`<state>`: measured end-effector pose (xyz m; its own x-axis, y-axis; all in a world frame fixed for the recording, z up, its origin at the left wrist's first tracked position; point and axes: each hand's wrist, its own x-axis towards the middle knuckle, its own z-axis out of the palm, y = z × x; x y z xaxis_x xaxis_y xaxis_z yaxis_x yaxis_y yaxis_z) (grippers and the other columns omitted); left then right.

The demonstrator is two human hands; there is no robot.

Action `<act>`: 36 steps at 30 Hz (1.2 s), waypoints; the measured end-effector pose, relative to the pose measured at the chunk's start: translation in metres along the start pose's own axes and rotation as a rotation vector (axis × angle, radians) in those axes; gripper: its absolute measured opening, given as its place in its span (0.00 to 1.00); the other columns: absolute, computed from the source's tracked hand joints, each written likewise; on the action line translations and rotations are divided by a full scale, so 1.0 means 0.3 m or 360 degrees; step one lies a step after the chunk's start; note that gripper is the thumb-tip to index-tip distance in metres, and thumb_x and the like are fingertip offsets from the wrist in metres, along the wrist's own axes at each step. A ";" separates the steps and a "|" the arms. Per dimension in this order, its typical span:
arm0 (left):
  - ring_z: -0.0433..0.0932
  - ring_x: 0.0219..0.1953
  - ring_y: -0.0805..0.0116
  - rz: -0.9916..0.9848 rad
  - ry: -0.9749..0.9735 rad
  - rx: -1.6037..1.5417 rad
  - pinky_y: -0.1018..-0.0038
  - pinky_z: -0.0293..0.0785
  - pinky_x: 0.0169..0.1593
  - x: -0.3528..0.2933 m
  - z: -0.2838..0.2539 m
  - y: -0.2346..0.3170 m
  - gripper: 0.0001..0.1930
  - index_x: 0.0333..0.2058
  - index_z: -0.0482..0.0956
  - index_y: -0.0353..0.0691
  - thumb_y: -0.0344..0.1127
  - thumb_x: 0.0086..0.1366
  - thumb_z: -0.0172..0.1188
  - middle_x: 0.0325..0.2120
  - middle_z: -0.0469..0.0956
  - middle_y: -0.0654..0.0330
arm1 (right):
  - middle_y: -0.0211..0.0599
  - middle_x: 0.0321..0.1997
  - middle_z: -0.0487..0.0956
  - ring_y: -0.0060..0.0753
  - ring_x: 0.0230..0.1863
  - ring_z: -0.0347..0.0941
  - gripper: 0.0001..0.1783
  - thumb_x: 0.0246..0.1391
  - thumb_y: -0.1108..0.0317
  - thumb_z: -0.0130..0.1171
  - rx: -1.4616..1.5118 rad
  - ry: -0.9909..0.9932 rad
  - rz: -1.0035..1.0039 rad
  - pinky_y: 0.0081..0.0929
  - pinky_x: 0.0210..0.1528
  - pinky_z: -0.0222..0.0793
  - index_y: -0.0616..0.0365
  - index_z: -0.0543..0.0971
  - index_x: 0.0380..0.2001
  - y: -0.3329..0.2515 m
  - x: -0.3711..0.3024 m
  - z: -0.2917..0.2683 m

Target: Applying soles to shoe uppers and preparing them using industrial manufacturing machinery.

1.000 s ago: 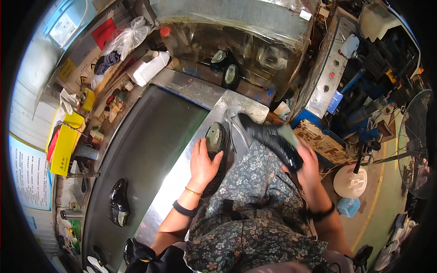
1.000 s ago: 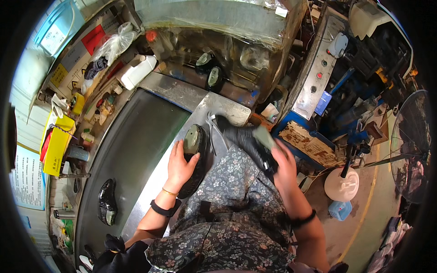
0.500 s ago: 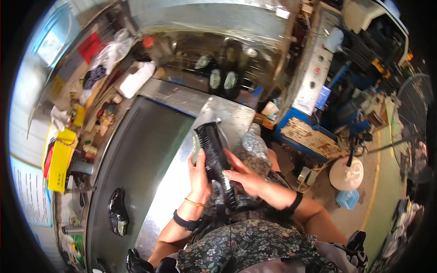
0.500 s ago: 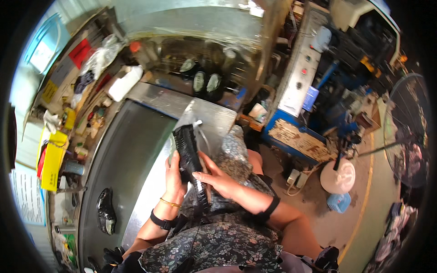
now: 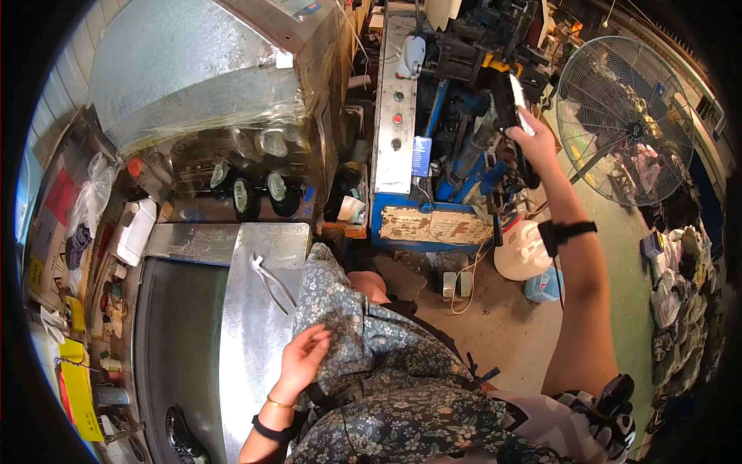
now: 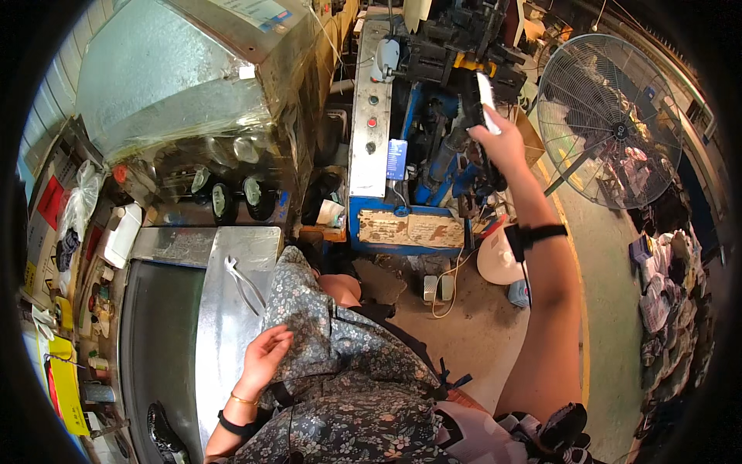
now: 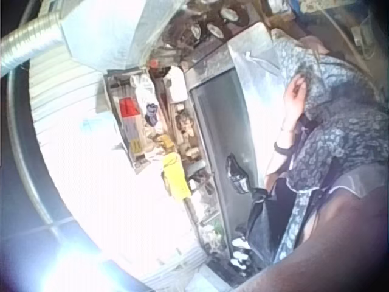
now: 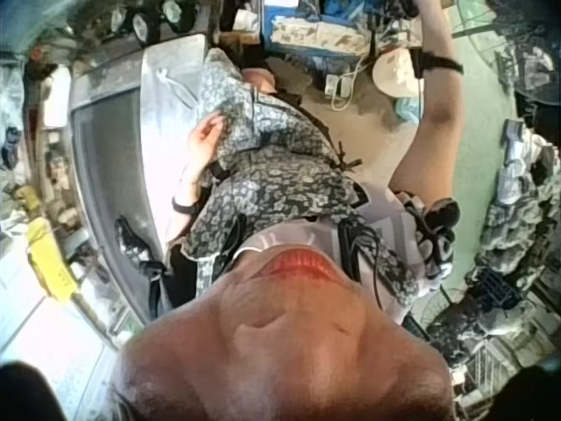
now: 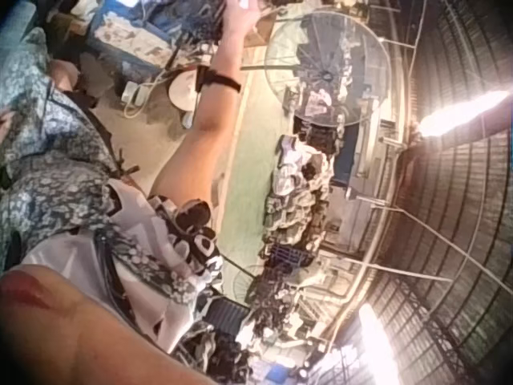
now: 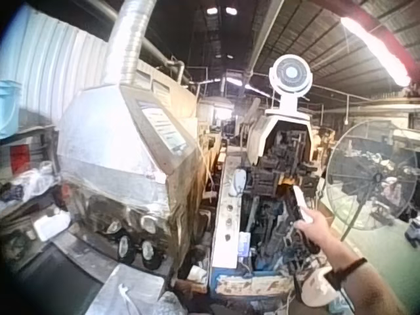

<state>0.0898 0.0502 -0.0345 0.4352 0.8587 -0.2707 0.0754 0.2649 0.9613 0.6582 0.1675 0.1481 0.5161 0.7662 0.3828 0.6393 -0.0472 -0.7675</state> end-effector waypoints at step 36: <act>0.78 0.46 0.53 0.0403 0.0590 0.0889 0.65 0.73 0.51 -0.089 -0.038 -0.027 0.16 0.50 0.77 0.40 0.36 0.64 0.58 0.43 0.80 0.50 | 0.51 0.65 0.67 0.48 0.65 0.63 0.39 0.57 0.45 0.56 -0.1129 -0.0196 -0.0684 0.35 0.65 0.56 0.50 0.61 0.67 0.636 0.795 -0.138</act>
<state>0.0673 0.0302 -0.0356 0.1742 0.9829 0.0603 0.5038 -0.1415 0.8521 0.9269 0.3147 0.1141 0.1058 0.8722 0.4776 0.9944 -0.0954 -0.0460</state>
